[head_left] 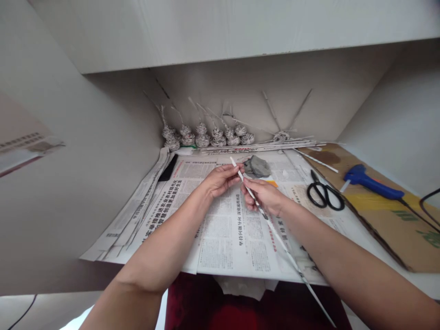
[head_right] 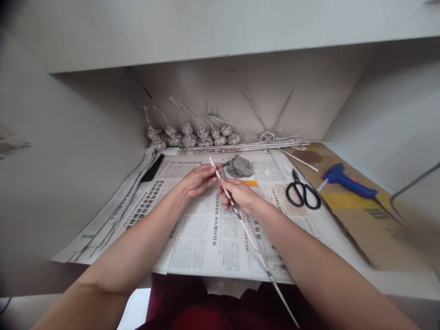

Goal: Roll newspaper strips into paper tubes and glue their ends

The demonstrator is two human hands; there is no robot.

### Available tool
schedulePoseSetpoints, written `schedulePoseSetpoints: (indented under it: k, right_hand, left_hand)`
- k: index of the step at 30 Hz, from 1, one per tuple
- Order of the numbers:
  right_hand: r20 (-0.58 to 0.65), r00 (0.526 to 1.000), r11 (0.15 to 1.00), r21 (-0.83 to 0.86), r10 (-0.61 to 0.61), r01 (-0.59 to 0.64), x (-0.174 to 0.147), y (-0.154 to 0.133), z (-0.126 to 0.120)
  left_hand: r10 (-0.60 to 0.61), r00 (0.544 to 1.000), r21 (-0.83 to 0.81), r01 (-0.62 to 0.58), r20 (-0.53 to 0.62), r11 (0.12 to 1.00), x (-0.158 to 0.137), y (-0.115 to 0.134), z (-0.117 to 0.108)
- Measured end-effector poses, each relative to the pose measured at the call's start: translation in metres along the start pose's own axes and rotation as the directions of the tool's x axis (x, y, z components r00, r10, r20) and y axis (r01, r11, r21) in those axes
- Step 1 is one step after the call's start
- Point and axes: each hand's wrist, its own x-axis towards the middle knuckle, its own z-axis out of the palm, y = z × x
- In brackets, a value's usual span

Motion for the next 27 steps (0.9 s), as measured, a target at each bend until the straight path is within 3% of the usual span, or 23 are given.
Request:
schedulePoseSetpoints:
  k: [2, 3, 5, 7, 9, 12, 14, 19, 21, 23, 27]
  right_hand:
    - [-0.159, 0.983, 0.984, -0.165, -0.090, 0.064, 0.003, 0.000, -0.002]
    - [-0.243, 0.953, 0.960, -0.253, -0.179, 0.116, 0.004, 0.000, -0.004]
    - [-0.355, 0.848, 0.875, -0.428, -0.394, 0.227, 0.006, -0.001, -0.006]
    - [-0.375, 0.737, 0.766, -0.573, -0.562, 0.292, 0.005, -0.003, -0.008]
    - [-0.354, 0.687, 0.695, -0.650, -0.634, 0.307, 0.003, -0.005, -0.007]
    - [-0.337, 0.664, 0.654, -0.690, -0.668, 0.308, 0.000, -0.006, -0.005]
    - [-0.334, 0.672, 0.653, -0.697, -0.661, 0.296, -0.001, -0.004, -0.004]
    - [-0.324, 0.787, 0.701, -0.688, -0.526, 0.185, 0.002, 0.003, -0.006]
    - [-0.305, 0.809, 0.708, -0.683, -0.502, 0.181, 0.003, 0.004, -0.007]
    - [-0.327, 0.774, 0.709, -0.673, -0.542, 0.211, 0.004, 0.003, -0.007]
    - [-0.379, 0.620, 0.634, -0.729, -0.687, 0.258, 0.003, -0.003, -0.008]
  left_hand:
    - [0.008, 1.000, 0.004, -0.008, -0.028, 1.000, 0.000, -0.002, 0.002]
    - [0.011, 0.999, 0.003, -0.011, -0.047, 1.000, 0.000, -0.003, 0.004]
    - [0.014, 0.997, -0.003, -0.014, -0.076, 1.000, 0.000, -0.005, 0.008]
    - [0.005, 0.997, -0.010, -0.006, -0.079, 1.000, -0.001, -0.006, 0.011]
    - [-0.008, 0.998, -0.015, 0.007, -0.067, 1.000, -0.002, -0.007, 0.013]
    - [-0.027, 0.998, -0.008, 0.027, -0.060, 1.000, -0.002, -0.007, 0.013]
    - [-0.037, 0.998, 0.003, 0.037, -0.060, 0.999, -0.002, -0.007, 0.011]
    - [-0.043, 0.995, 0.005, 0.044, -0.088, 0.999, 0.002, -0.005, 0.006]
    - [-0.038, 0.995, 0.006, 0.038, -0.093, 0.999, 0.003, -0.004, 0.005]
    - [-0.030, 0.995, 0.014, 0.032, -0.099, 0.999, 0.002, -0.006, 0.007]
    - [-0.027, 0.994, 0.032, 0.030, -0.110, 0.999, -0.001, -0.016, 0.017]
